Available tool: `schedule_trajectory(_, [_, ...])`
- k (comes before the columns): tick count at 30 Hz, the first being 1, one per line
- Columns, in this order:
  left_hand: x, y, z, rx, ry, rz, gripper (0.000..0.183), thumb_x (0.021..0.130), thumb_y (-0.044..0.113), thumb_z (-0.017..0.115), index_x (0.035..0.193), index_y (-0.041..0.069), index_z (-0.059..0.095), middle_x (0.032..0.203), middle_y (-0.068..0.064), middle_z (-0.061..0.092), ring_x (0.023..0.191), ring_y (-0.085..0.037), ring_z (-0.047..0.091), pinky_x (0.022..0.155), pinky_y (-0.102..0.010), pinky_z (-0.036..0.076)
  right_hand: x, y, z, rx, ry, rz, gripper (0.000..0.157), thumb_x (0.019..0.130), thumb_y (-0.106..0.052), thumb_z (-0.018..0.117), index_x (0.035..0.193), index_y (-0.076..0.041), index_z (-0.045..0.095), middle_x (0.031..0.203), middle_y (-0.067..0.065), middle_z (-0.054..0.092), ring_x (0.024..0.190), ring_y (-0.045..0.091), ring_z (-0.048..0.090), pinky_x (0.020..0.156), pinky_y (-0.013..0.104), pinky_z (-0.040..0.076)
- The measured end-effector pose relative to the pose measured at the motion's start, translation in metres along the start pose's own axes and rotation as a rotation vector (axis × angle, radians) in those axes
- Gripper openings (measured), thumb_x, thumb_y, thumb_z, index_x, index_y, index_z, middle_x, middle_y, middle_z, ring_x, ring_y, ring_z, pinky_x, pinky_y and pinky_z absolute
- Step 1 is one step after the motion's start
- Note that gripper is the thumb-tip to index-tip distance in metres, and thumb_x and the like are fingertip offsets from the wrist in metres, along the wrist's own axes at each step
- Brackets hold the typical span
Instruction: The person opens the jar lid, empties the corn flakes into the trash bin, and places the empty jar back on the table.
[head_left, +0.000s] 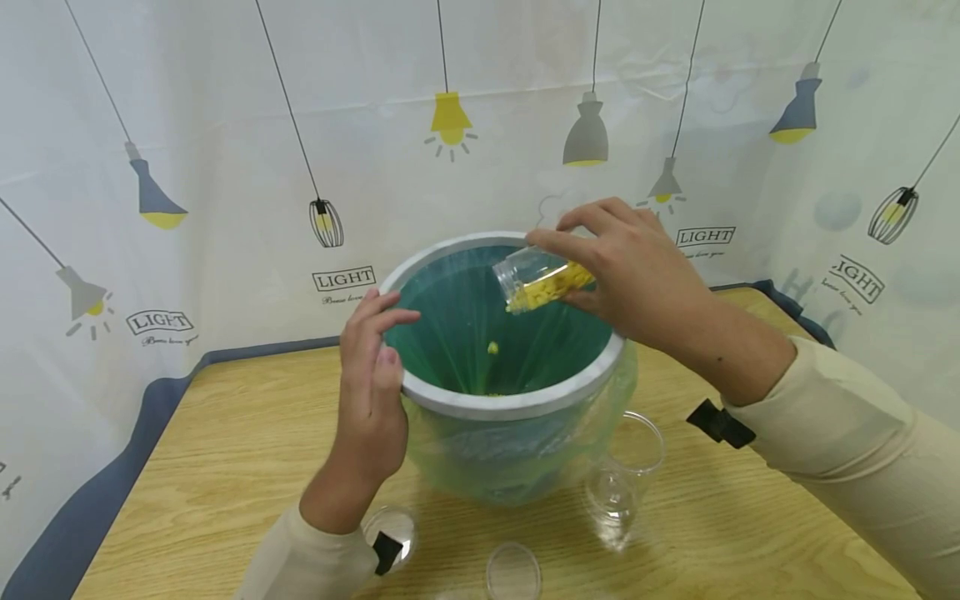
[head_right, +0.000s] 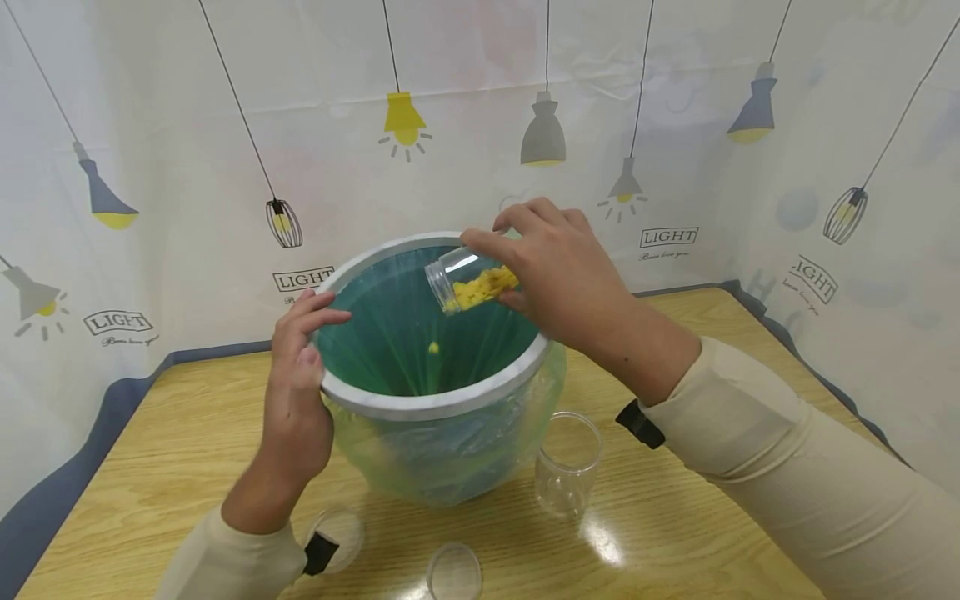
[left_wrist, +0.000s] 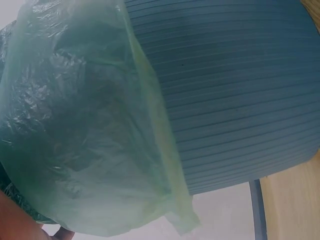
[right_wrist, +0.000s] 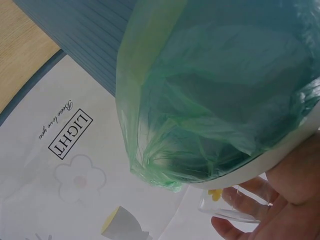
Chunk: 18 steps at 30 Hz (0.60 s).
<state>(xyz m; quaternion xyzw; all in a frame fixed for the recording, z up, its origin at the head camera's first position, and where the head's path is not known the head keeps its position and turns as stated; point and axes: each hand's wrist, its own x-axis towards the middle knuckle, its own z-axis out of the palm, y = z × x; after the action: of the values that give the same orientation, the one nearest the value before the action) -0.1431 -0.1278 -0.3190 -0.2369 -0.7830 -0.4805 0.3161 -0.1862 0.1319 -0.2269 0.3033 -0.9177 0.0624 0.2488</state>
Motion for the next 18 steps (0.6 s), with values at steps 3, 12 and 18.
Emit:
schedule_trajectory(3, [0.0001, 0.0, -0.0001, 0.0, 0.001, -0.001, 0.04, 0.093, 0.024, 0.023, 0.118, 0.007, 0.05, 0.142, -0.004, 0.034, 0.141, -0.014, 0.011, 0.112, -0.051, 0.009, -0.0001, 0.0001, 0.0001, -0.003, 0.002, -0.003, 0.068, 0.067, -0.018, 0.081, 0.129, -0.025, 0.053, 0.121, 0.007, 0.055, 0.119, 0.028, 0.043, 0.092, 0.053, 0.037])
schedule_trajectory(12, [-0.0002, 0.0002, -0.0001, -0.002, 0.002, -0.002, 0.04, 0.093, 0.024, 0.023, 0.118, 0.007, 0.05, 0.142, -0.004, 0.034, 0.141, -0.014, 0.01, 0.112, -0.051, 0.009, -0.0005, 0.0004, 0.0003, -0.01, 0.003, -0.011, 0.067, 0.068, -0.018, 0.081, 0.128, -0.026, 0.053, 0.121, 0.007, 0.054, 0.119, 0.028, 0.043, 0.093, 0.054, 0.036])
schedule_trajectory(18, [-0.0001, -0.0002, 0.0001, -0.005, 0.003, 0.0, 0.04, 0.093, 0.023, 0.023, 0.118, 0.006, 0.05, 0.141, -0.005, 0.034, 0.141, -0.015, 0.01, 0.112, -0.05, 0.009, -0.0002, 0.0003, 0.0007, -0.011, 0.005, -0.01, 0.067, 0.067, -0.017, 0.081, 0.128, -0.026, 0.054, 0.12, 0.006, 0.055, 0.119, 0.028, 0.043, 0.092, 0.053, 0.037])
